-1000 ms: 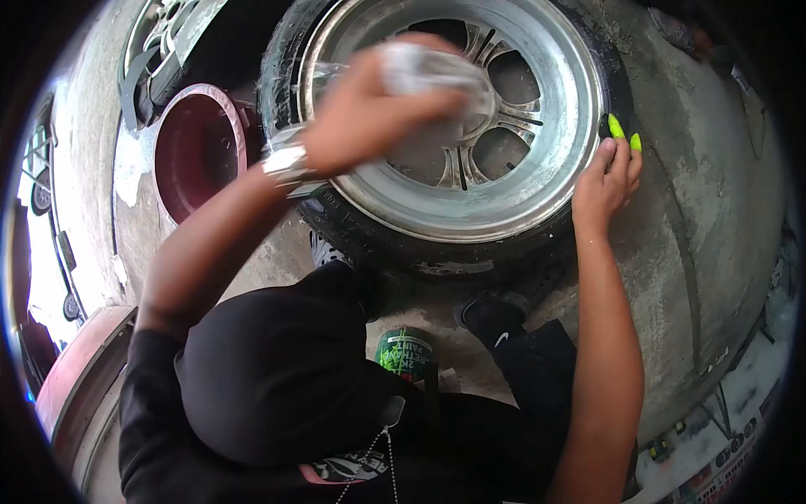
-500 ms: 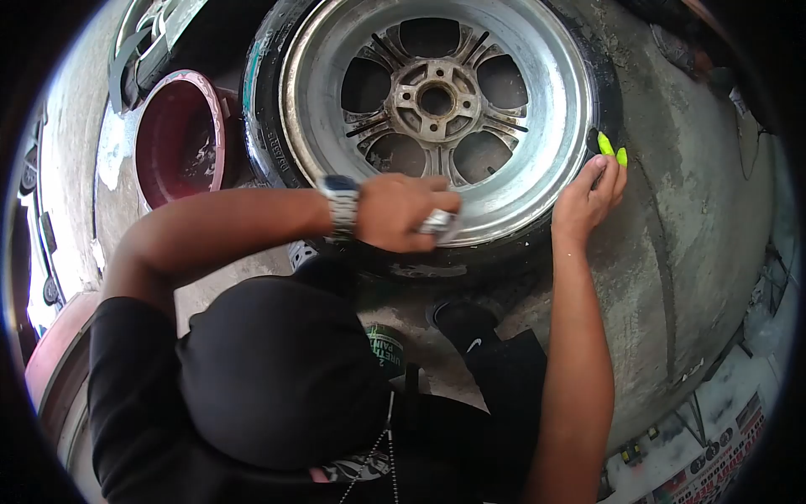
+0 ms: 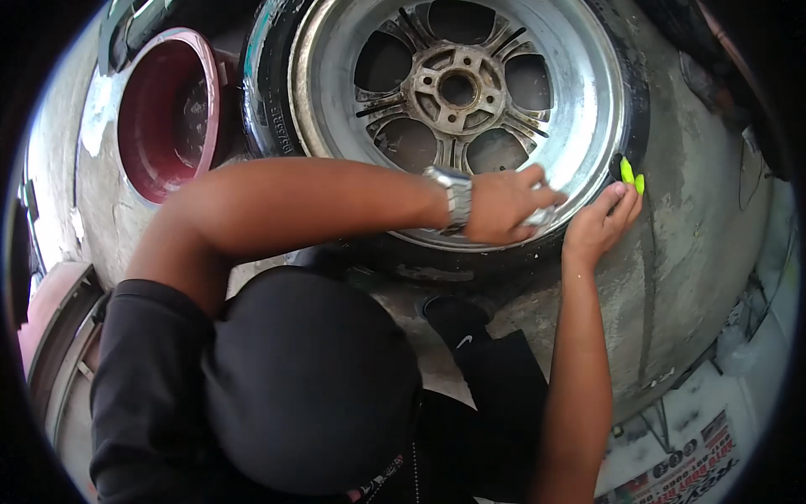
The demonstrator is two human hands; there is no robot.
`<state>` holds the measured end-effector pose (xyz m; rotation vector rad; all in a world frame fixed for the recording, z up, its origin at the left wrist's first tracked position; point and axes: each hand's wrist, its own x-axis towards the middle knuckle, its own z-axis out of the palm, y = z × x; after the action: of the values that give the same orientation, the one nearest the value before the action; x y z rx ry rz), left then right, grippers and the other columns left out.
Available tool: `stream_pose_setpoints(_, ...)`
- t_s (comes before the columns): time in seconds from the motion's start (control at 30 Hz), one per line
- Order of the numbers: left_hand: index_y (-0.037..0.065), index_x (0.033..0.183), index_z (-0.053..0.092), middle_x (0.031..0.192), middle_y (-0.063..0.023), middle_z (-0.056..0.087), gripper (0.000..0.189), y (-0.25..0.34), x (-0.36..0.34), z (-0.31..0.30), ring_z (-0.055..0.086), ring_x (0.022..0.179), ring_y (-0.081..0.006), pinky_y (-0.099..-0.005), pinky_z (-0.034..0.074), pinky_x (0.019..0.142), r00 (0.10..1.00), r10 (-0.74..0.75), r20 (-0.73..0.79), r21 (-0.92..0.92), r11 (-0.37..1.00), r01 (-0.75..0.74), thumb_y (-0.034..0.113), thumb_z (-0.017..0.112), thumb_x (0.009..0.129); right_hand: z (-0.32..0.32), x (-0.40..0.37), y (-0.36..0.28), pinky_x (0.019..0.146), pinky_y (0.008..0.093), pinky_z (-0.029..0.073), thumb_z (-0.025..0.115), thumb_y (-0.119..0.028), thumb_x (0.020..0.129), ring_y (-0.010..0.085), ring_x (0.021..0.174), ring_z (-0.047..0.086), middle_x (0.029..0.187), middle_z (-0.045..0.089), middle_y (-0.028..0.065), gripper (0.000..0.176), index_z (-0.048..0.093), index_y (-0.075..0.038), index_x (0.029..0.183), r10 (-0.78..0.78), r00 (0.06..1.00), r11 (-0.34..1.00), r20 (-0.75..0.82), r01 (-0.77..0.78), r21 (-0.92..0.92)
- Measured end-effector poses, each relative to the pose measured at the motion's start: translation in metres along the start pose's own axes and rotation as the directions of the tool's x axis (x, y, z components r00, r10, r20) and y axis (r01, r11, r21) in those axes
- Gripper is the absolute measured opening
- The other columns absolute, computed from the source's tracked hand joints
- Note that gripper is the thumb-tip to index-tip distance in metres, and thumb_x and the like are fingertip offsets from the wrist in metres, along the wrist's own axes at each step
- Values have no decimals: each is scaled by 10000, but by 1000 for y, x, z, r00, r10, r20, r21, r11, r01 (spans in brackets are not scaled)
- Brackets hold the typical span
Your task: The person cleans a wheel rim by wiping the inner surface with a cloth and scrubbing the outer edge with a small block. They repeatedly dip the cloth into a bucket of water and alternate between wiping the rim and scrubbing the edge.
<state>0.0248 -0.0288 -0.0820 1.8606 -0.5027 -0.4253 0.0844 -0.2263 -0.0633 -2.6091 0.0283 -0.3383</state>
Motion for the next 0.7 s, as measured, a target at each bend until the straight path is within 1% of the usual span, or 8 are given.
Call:
stream_pose_setpoints(0.07, 107, 1499, 500, 1303, -248, 560, 642, 10, -31, -22, 686, 1068, -434, -498, 553, 934, 982, -65, 178, 110, 993, 46, 254, 721, 914, -3, 0, -2, 1146, 492, 334, 418, -337, 1128, 450, 1331, 468, 1416, 494, 297, 479, 549, 81, 1323, 1, 999, 1000, 44, 0, -21)
stream_pose_setpoints(0.17, 126, 1426, 614, 1277, -229, 586, 582, 25, -71, -77, 707, 1041, -394, -475, 572, 904, 884, -172, 434, 291, 956, 43, 258, 737, 872, -7, -1, -6, 1148, 482, 327, 396, -349, 1138, 421, 1320, 466, 1401, 488, 279, 486, 527, 83, 1319, 46, 995, 999, 91, -45, -18)
stream_pose_setpoints(0.3, 162, 1395, 676, 1299, -212, 586, 568, 17, -80, -120, 715, 1053, -359, -452, 577, 901, 736, -299, 607, 397, 917, 45, 241, 731, 835, -6, -3, -8, 1145, 453, 318, 374, -384, 1148, 382, 1278, 462, 1374, 468, 256, 520, 489, 96, 1312, 104, 991, 994, 87, -106, 13)
stream_pose_setpoints(0.4, 204, 1453, 650, 1313, -202, 580, 645, 6, -83, -109, 717, 1051, -349, -442, 577, 897, 824, -223, 521, 318, 946, 55, 231, 732, 813, -6, -1, -8, 1151, 453, 307, 370, -387, 1148, 381, 1274, 454, 1367, 460, 263, 528, 471, 102, 1318, 99, 989, 995, 112, -97, -29)
stream_pose_setpoints(0.43, 247, 1557, 539, 1339, -203, 573, 738, 4, -79, -100, 715, 1068, -356, -437, 574, 886, 828, -200, 524, 306, 951, 36, 245, 710, 840, -7, -1, -7, 1154, 454, 303, 368, -388, 1148, 381, 1273, 452, 1365, 457, 266, 530, 465, 105, 1320, 98, 988, 995, 117, -94, -43)
stream_pose_setpoints(0.57, 312, 1656, 348, 1447, -181, 513, 798, 13, -41, -85, 719, 1106, -337, -435, 572, 872, 715, -284, 638, 321, 943, 88, 351, 675, 929, -6, 0, -5, 1155, 454, 300, 363, -385, 1150, 376, 1274, 449, 1364, 452, 274, 521, 451, 95, 1333, 122, 984, 992, 131, -116, -51)
stream_pose_setpoints(0.63, 314, 1650, 361, 1480, -166, 483, 812, 9, -43, -83, 719, 1106, -333, -442, 571, 878, 772, -208, 601, 288, 957, 34, 420, 705, 923, -7, 0, -7, 1156, 453, 300, 359, -384, 1150, 373, 1277, 447, 1367, 450, 276, 518, 442, 92, 1340, 133, 980, 990, 146, -124, -66)
stream_pose_setpoints(0.7, 305, 1634, 399, 1508, -140, 454, 845, 3, -48, -83, 716, 1109, -333, -453, 570, 881, 814, -131, 565, 244, 970, -13, 473, 768, 892, -7, 0, -7, 1117, 407, 326, 355, -391, 1153, 301, 1199, 453, 1296, 470, 216, 490, 442, 57, 1331, 109, 984, 990, 139, -94, -107)
